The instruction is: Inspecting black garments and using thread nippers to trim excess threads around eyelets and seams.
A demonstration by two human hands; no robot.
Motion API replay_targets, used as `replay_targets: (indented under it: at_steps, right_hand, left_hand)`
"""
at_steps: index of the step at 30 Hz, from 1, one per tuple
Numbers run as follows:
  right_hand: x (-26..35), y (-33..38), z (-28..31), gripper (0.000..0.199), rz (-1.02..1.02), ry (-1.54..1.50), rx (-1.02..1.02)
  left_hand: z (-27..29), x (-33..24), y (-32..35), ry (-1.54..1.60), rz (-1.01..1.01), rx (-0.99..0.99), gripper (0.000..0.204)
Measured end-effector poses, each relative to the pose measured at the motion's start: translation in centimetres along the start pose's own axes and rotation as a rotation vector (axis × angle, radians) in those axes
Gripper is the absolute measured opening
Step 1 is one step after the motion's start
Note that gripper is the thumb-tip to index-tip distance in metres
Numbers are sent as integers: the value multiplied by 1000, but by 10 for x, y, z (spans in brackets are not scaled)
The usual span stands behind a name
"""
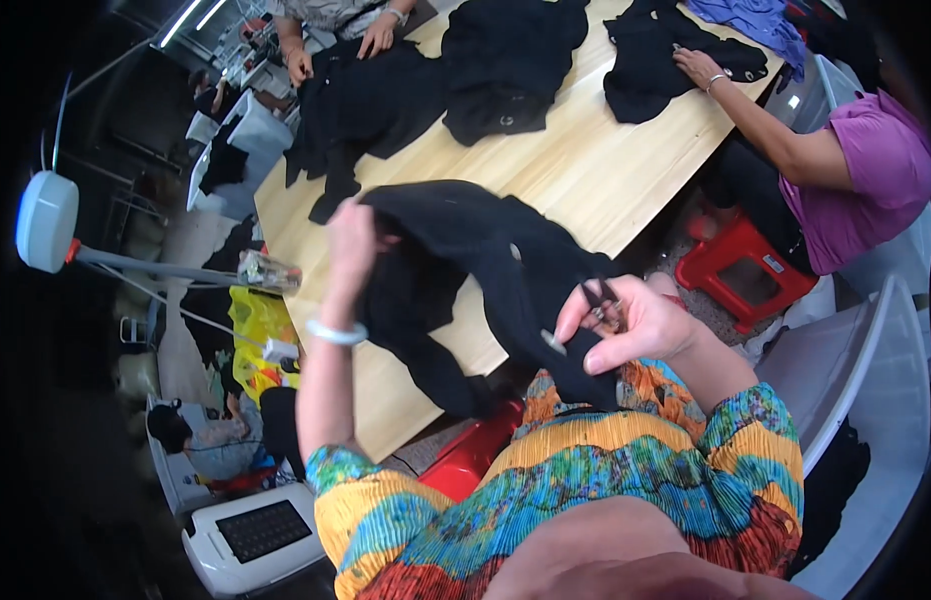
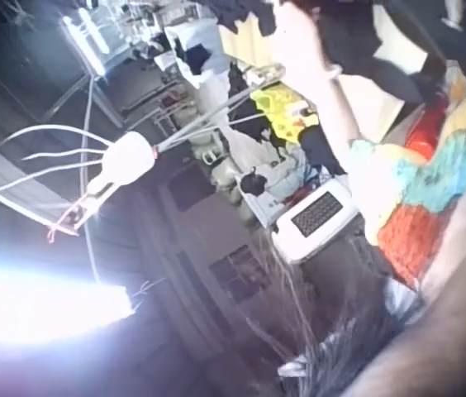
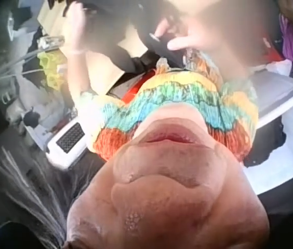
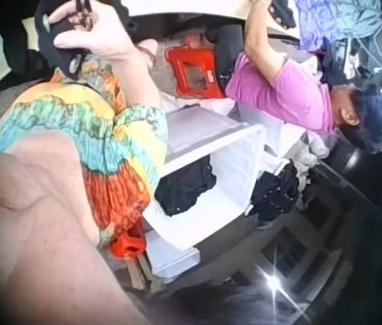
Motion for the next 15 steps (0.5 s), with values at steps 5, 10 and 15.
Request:
replay_targets:
  at_steps: [5, 10, 15]
  right_hand:
    - [8, -16, -8, 47, -86, 56, 170]
    - [9, -8, 36, 34, -24, 70, 6]
    - [-8, 12, 82, 30, 24, -71, -199]
  left_hand:
    - [108, -109, 33, 435, -116, 54, 33]
    - [129, -227, 7, 352, -109, 145, 27]
    - [82, -320, -91, 421, -145, -64, 25]
Point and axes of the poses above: each hand's wrist, its own y-axis away from the middle knuckle, its own z-axis out of the back of the hand, x = y × z, the point moved 1 cm from there along -y, towards the middle knuckle, and after that the axes turned 14 degrees about z, right-handed, at the moved point
